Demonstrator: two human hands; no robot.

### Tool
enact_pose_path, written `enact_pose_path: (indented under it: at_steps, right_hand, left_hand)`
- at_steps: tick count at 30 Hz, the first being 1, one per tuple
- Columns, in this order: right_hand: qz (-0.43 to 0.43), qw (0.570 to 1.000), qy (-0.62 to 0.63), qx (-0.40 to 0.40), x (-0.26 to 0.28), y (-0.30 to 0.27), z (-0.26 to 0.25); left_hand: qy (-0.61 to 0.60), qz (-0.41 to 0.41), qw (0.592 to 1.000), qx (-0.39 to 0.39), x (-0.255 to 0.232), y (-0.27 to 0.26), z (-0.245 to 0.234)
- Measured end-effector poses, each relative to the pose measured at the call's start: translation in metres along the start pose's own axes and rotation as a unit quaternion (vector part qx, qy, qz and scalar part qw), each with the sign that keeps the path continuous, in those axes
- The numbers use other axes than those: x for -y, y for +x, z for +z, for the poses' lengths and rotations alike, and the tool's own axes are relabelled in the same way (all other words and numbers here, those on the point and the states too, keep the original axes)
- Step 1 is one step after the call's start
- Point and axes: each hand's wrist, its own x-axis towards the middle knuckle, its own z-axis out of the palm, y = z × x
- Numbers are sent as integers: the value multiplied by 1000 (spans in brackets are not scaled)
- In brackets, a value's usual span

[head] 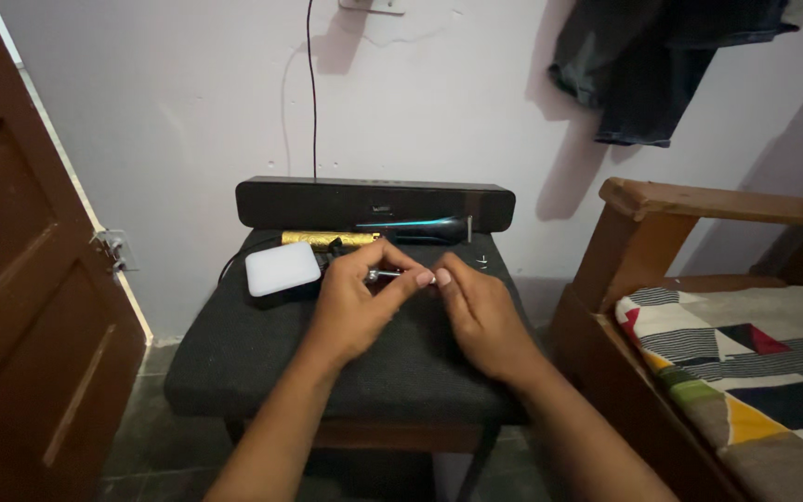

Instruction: The person assembles a small cylindrical electronic device by inserting a battery and screwing the cap back on. They then test the device, which emits a blue light, and place it on a table alongside other items.

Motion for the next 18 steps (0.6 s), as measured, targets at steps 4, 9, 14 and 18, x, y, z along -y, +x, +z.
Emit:
enact_pose_path:
  at_steps: [4,9,14,18]
  right_hand:
    - [41,997,54,42,-7,3,-3]
    - [39,998,41,15,-6,5,-2]
    - [95,978,-60,-175,-2,6,8]
    - [150,972,-142,-107,-4,12,11]
  left_hand:
    - [65,-70,995,8,-5,0,0]
    - [137,-18,990,-23,-11,1,8]
    - [282,165,927,-184,-11,-4,15]
    - [323,145,903,-242,-10,-7,6]
